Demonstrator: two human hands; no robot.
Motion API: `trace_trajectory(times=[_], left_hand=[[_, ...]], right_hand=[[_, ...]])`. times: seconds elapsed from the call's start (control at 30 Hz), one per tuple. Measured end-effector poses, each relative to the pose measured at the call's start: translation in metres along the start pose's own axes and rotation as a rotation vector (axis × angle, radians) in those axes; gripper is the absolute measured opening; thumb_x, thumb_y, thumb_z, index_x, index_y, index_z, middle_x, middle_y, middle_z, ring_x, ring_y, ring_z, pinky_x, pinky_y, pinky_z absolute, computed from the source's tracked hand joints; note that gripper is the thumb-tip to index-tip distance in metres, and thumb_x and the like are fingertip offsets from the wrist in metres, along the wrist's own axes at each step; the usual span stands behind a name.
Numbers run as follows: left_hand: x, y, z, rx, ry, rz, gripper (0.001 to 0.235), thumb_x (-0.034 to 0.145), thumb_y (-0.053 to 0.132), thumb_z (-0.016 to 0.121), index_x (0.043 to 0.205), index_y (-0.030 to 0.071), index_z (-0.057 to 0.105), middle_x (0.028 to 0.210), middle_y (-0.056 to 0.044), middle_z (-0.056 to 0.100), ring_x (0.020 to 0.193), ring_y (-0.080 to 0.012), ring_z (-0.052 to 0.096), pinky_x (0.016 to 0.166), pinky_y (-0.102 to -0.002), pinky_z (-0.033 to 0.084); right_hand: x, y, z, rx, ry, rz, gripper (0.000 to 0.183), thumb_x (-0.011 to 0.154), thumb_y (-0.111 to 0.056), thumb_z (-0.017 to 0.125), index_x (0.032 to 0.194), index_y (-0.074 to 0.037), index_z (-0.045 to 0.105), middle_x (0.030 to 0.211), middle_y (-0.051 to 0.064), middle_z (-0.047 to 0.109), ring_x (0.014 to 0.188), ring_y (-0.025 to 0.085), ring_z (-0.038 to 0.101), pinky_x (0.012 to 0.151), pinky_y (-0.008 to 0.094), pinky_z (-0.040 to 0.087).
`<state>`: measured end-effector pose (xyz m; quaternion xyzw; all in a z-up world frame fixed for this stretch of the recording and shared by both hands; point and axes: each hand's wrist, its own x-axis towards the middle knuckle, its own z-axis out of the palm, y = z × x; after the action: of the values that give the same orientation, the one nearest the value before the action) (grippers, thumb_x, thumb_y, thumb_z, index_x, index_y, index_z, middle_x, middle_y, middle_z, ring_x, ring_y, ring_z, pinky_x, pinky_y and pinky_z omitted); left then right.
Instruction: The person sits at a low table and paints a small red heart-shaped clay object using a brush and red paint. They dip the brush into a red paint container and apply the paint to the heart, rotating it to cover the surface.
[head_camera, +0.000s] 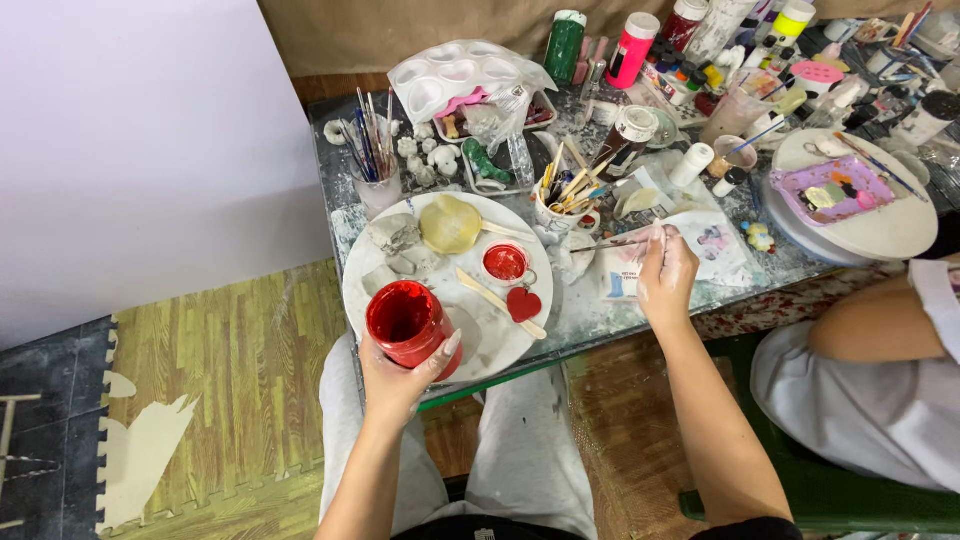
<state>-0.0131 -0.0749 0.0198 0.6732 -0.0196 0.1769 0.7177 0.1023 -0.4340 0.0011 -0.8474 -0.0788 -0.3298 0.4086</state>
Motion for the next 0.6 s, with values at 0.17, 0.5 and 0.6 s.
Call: trace_trajectory(times=[0.17, 0.5, 0.6], left_hand=[[-0.001, -0.005, -0.004, 0.014, 0.024, -0.050, 0.063, 0.069, 0.018, 0.093, 0.123, 0.003, 0.063, 0.113, -0.007, 0.074, 0.105, -0.0177, 0.071, 0.094, -0.034, 0.057], [0.001, -0.015, -0.006, -0.007, 0.056, -0.042, 0.067, 0.068, 0.018, 0.093, 0.125, 0.003, 0.061, 0.116, -0.007, 0.072, 0.107, -0.0178, 0.069, 0.096, -0.035, 0.057], [0.001, -0.015, -0.010, -0.005, 0.091, -0.013, 0.069, 0.068, 0.018, 0.094, 0.126, 0.003, 0.059, 0.117, -0.007, 0.070, 0.108, -0.0179, 0.068, 0.095, -0.035, 0.056]], right_hand=[[0.004, 0.021, 0.002, 0.089, 0.027, -0.019, 0.017, 0.108, -0.001, 0.040, 0.099, 0.002, 0.054, 0.087, 0.009, 0.061, 0.072, 0.016, 0.058, 0.061, 0.030, 0.050], [0.007, 0.004, -0.049, -0.010, 0.103, -0.019, 0.015, 0.116, -0.006, 0.056, 0.105, 0.003, 0.061, 0.084, 0.014, 0.064, 0.067, 0.013, 0.056, 0.060, 0.027, 0.043], [0.013, 0.001, -0.050, 0.225, 0.203, -0.097, 0.021, 0.121, -0.010, 0.053, 0.106, 0.002, 0.058, 0.092, 0.015, 0.065, 0.067, 0.012, 0.058, 0.059, 0.024, 0.043]])
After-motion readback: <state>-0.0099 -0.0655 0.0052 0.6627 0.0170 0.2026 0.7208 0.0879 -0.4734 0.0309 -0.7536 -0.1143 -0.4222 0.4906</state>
